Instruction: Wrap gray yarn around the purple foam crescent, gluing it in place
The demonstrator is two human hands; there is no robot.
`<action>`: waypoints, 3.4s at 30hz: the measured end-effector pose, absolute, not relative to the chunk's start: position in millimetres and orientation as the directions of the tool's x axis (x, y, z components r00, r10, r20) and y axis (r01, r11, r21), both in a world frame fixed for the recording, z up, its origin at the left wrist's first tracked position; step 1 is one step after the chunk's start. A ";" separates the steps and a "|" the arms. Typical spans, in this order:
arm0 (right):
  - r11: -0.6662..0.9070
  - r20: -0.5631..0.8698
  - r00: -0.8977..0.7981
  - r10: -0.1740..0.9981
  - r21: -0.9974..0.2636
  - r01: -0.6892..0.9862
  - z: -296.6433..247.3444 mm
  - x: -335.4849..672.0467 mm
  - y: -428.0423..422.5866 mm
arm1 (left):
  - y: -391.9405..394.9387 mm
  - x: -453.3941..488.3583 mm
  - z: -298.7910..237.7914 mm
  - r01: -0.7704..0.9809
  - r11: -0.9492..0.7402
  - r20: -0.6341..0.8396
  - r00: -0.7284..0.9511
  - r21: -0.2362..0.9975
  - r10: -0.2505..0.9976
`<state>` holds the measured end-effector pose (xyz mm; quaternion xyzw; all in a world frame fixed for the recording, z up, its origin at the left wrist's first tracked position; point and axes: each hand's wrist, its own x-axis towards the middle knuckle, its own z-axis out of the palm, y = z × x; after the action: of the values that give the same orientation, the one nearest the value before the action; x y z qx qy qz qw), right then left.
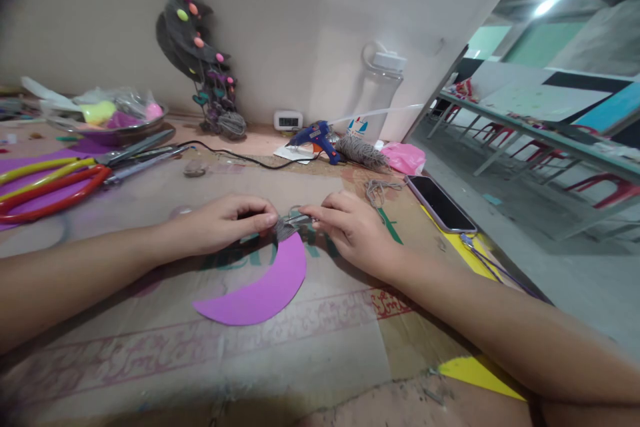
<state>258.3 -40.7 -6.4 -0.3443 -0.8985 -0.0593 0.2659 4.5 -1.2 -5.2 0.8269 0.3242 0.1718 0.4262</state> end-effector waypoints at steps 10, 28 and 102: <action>0.753 0.500 -0.632 0.592 -0.063 0.655 -8.6 259.0 -38.6 | -1.0 5.0 -5.5 0.372 -0.423 0.015 0.735 0.826 0.678; 0.750 0.496 -0.616 0.612 -0.116 0.651 -8.3 260.2 -38.9 | -0.8 4.3 -6.1 0.358 -0.417 0.011 0.747 0.836 0.665; 0.717 0.449 -0.671 0.590 0.090 0.691 21.3 245.1 -63.8 | -6.4 6.4 -7.6 0.409 -0.850 0.337 0.791 0.331 0.511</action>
<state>245.1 -63.8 21.3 -0.3540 -0.9051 -0.1271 0.1985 6.4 -6.4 -7.6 0.9384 0.2452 0.2112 0.1211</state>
